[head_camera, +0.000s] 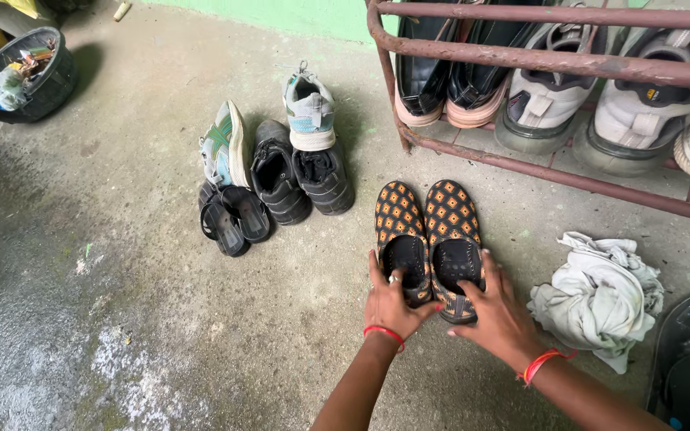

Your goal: The person wipes a pair of patterned slip-on shoes with a white cloth, then places them on a metal shoe rack. They then pick up a pair of white sneakers and wipe them with the same cloth.

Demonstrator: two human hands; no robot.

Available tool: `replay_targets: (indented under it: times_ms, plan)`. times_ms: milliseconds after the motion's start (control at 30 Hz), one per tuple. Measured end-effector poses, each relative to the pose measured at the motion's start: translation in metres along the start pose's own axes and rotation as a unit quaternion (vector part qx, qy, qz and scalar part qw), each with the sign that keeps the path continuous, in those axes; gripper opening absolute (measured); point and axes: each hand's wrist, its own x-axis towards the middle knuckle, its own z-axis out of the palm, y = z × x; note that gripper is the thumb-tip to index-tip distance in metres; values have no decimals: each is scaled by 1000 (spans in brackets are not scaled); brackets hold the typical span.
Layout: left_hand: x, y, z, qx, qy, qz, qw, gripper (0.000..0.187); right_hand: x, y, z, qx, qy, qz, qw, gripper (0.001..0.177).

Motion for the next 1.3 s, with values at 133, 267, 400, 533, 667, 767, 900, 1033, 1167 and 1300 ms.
replay_targets:
  times_ms: [133, 267, 400, 533, 667, 767, 900, 1033, 1167, 1300]
  plan:
    - [4, -17, 20, 20, -5, 2, 1000, 88, 6, 10, 18, 64, 6, 31, 997, 78]
    - [22, -37, 51, 19, -3, -9, 1000, 66, 17, 20, 33, 122, -29, 50, 991, 56]
    - [23, -44, 61, -14, 18, 1, 1000, 55, 18, 27, 34, 161, -3, 28, 986, 53]
    - [15, -37, 57, -8, 25, -18, 999, 50, 16, 22, 22, 170, 10, 19, 985, 58]
    - [10, -33, 41, -5, 44, -18, 999, 51, 13, 10, 1, 156, -23, 31, 987, 54]
    - [6, -30, 18, -3, 55, -18, 998, 48, 9, 1, -17, 166, 1, -12, 986, 48]
    - [1, -21, -18, -5, 103, 23, 994, 50, 8, -13, -47, 183, 15, -29, 983, 47]
    - [-3, 0, -55, -12, 130, 11, 991, 47, 6, -28, -80, 172, 13, -33, 984, 54]
    - [-16, 21, -92, 5, 145, 37, 989, 45, 0, -38, -96, 182, 44, -71, 980, 62]
    - [-31, 32, -122, 2, 120, 36, 992, 50, -10, -47, -115, 183, 19, -68, 981, 62]
